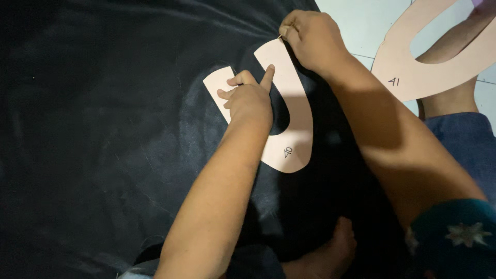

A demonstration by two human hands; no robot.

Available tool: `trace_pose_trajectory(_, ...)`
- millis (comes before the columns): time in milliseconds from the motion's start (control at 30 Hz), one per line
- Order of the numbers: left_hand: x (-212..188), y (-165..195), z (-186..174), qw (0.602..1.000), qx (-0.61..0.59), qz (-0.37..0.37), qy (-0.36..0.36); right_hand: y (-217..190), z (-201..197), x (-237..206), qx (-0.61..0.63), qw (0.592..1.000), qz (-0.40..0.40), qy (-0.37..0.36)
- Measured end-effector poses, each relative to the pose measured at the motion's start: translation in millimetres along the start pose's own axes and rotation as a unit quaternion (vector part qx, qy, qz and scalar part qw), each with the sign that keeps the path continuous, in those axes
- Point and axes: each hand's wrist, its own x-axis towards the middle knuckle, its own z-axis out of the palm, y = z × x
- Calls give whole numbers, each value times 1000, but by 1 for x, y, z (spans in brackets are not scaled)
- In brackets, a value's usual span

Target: The person places U-shaped paper patterns on a large black fabric and traces their outlines with a small marking tool. They reposition the patterns multiple times to create several traced shapes on the fabric.

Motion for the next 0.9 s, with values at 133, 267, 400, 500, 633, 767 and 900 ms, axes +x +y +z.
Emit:
trace_pose_trajectory(133, -2, 0, -2, 1000, -21, 0, -7, -1, -1, 0, -45, 999, 0, 3)
trace_pose_trajectory(267, -2, 0, -3, 999, 35, 23, -3, -3, -4, -5, -20, 1000, -14, -6)
trace_pose_trajectory(400, 0, 1, -1, 999, 38, 21, -8, 1, -14, -13, -14, 998, 14, -65)
trace_pose_trajectory(500, 3, 3, 1, 999, 43, 17, -5, 4, -16, -12, 16, 997, 30, -65)
trace_pose_trajectory(633, 4, 4, 2, 1000, 22, 10, -8, 3, -11, -5, 73, 996, 41, -21)
trace_pose_trajectory(767, -1, 5, 2, 999, 32, 6, 12, 5, -18, -29, 48, 998, -1, -39)
trace_pose_trajectory(900, -5, 6, -1, 1000, -20, -7, 7, -2, -36, -76, -5, 991, 29, -131)
